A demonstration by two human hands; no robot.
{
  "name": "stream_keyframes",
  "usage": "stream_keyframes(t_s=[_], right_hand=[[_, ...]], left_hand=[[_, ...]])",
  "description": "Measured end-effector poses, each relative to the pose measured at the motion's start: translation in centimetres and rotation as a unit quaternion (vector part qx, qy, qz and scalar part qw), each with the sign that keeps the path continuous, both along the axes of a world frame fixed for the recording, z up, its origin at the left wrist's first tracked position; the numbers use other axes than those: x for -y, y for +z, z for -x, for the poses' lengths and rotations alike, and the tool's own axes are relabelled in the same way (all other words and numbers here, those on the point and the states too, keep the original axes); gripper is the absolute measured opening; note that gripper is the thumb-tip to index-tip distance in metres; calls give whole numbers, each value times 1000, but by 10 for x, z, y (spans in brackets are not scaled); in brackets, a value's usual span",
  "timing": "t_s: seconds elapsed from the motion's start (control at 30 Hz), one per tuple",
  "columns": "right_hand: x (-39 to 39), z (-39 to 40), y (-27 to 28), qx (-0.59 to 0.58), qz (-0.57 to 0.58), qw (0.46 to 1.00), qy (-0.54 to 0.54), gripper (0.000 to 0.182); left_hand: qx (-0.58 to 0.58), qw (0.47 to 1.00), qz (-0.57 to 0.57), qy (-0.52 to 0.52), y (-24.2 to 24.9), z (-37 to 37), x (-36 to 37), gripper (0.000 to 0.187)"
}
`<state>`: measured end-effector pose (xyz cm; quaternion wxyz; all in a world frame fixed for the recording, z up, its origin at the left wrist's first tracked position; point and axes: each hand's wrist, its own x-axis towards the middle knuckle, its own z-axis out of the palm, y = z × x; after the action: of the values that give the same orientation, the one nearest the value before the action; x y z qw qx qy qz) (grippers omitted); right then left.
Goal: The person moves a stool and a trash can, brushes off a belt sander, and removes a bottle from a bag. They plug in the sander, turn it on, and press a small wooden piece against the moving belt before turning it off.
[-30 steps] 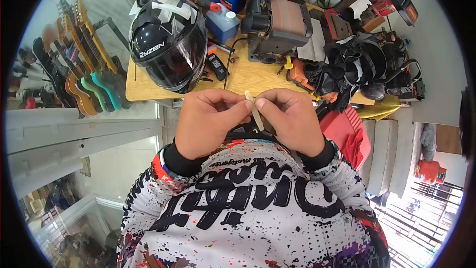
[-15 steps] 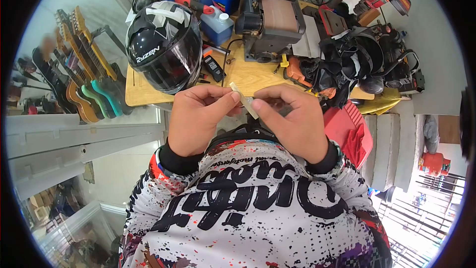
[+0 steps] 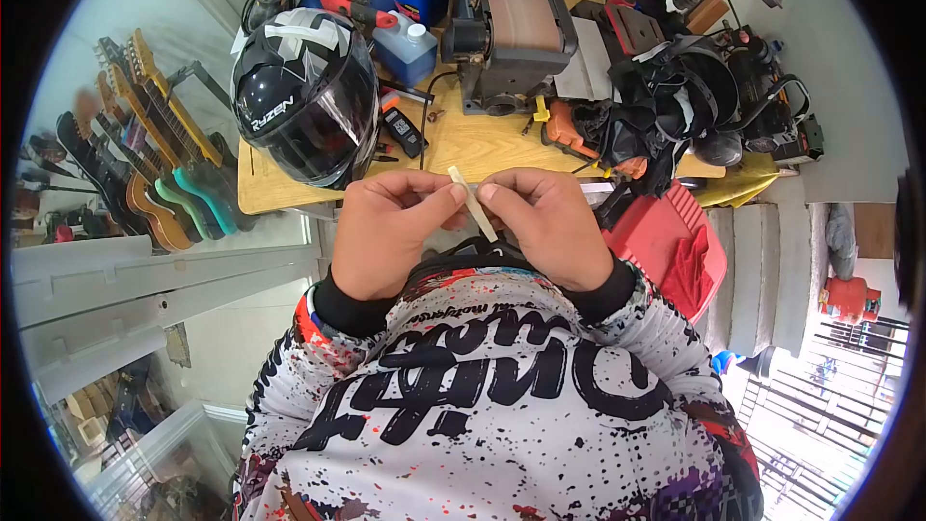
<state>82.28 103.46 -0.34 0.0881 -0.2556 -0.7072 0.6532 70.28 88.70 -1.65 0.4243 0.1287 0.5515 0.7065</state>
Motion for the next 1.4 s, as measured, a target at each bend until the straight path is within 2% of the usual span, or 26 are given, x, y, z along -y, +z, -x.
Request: stream_keyframes(t_s=[0.03, 0.07, 0.13, 0.27, 0.37, 0.43, 0.53, 0.6, 0.7, 0.77, 0.8, 0.83, 0.9, 0.93, 1.0, 1.03, 1.1, 1.13, 1.17, 1.23, 1.3, 1.33, 1.4], right_hand=[[-2, -1, -3, 2, 66, 998, -6, 22], [-4, -4, -6, 1, 65, 998, -7, 22], [-7, -11, -9, 7, -47, 999, -2, 16], [-5, -11, -6, -2, -64, 998, 15, 16], [3, -7, -3, -26, -47, 998, -26, 18], [9, -2, -2, -124, -223, 967, -28, 18], [10, 3, -4, -80, -191, 978, -9, 19], [8, 6, -3, -78, -196, 977, 13, 20], [1, 5, -11, -40, -167, 984, 47, 23], [0, 5, -22, -22, -18, 998, 63, 25], [0, 4, -25, -16, -104, 993, 46, 23], [-1, 5, -36, -40, -95, 993, 55, 22], [-9, 6, -43, -1, -64, 997, 40, 22], [-20, 6, -44, -8, -71, 997, 32, 22], [-44, 4, -49, 19, -170, 985, 5, 23], [-58, 1, -54, 13, -171, 985, -1, 23], [-88, -7, -71, 34, -251, 965, 63, 22], [-100, -11, -83, -52, -250, 967, 13, 20], [-120, -15, -81, -58, -248, 967, 7, 20], [-168, -25, -75, 10, -231, 973, 10, 21], [-234, -16, -73, -11, -213, 974, -82, 22], [-272, -6, -71, -5, -292, 952, -94, 23], [-335, 28, -64, 25, -322, 942, -87, 24]], left_hand=[[-1, 1000, 0, -2, 0, 1, 0, 13], [20, 1000, -9, 2, -1, 2, 0, 12], [42, 999, -18, 7, -3, 2, 0, 12], [28, 999, -26, 25, -7, 3, -2, 13], [-5, 999, -7, 39, -8, 3, -1, 13], [-31, 999, 6, 44, -9, 0, -1, 13], [-29, 998, -21, 59, -9, -2, -2, 19], [-58, 997, 17, 47, -7, -2, -1, 13], [-69, 997, 16, 25, -17, 1, 3, 12], [-54, 998, 2, 16, -24, 2, 4, 10], [-35, 999, -4, 9, -28, 1, 3, 12], [-16, 1000, -9, 3, -30, -1, 2, 14], [-7, 1000, -14, 5, -30, -5, -4, 12], [-10, 999, -8, 34, -31, -4, -6, 12], [-36, 996, 13, 79, -35, 1, -10, 7], [-42, 996, 11, 74, -40, 5, -8, 7], [-42, 989, 40, 135, -50, 14, -4, 13], [-50, 989, 40, 131, -51, 17, -4, 13], [-54, 982, 75, 163, -53, 19, -4, 14], [-65, 973, 114, 192, -58, 22, -2, 15], [-45, 947, 180, 262, -68, 24, 0, 17], [-53, 947, 185, 256, -74, 25, 0, 17], [-26, 932, 197, 302, -84, 26, -2, 18]])
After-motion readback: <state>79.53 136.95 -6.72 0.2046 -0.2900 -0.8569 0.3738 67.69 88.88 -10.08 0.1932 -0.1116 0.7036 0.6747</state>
